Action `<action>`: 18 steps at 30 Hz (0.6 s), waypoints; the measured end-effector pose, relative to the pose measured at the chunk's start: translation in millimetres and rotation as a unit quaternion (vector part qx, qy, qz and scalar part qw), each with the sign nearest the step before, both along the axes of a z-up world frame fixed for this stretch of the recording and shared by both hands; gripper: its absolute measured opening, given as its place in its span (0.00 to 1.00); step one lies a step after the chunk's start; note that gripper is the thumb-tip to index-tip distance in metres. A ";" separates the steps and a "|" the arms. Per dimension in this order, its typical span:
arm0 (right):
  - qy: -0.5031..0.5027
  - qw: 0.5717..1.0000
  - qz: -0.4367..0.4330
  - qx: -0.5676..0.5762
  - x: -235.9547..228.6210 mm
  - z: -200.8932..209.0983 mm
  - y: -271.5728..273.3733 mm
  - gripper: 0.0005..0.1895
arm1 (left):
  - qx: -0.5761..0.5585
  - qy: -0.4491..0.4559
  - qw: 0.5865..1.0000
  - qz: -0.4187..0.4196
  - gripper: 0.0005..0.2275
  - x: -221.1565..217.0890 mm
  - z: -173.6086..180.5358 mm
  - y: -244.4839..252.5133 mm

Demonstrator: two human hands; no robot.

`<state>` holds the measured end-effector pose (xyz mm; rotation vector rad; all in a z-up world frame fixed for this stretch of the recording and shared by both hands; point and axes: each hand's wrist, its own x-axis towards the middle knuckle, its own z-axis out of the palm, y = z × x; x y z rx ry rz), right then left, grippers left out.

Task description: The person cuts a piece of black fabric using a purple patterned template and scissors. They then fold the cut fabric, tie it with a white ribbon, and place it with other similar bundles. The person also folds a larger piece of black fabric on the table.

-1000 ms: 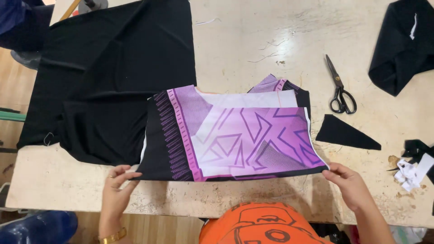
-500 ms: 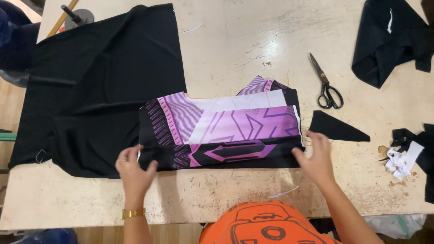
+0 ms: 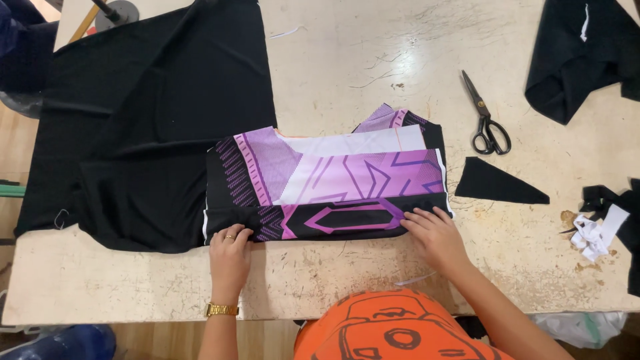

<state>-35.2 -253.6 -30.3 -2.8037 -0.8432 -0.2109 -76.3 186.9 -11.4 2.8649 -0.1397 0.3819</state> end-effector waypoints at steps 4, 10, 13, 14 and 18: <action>0.112 0.992 -0.047 0.016 2.2 18.7 -9.7 0.18 | -0.008 0.094 0.995 0.026 0.05 -1.6 18.2 -7.4; 0.218 0.973 -0.075 -0.012 -14.3 33.6 -36.3 0.14 | -0.009 0.298 0.954 0.006 0.07 -10.3 37.4 -23.5; 0.280 0.955 -0.083 -0.040 -17.2 46.8 -44.3 0.13 | -0.030 0.364 0.931 -0.009 0.07 -9.7 58.4 -34.4; 0.308 0.947 -0.085 -0.042 -18.0 52.9 -47.0 0.12 | -0.058 0.429 0.901 0.007 0.10 -8.6 71.8 -40.4; 0.408 0.904 -0.119 0.040 15.3 81.4 -43.5 0.18 | -0.175 0.382 0.903 0.089 0.13 25.6 69.5 -30.2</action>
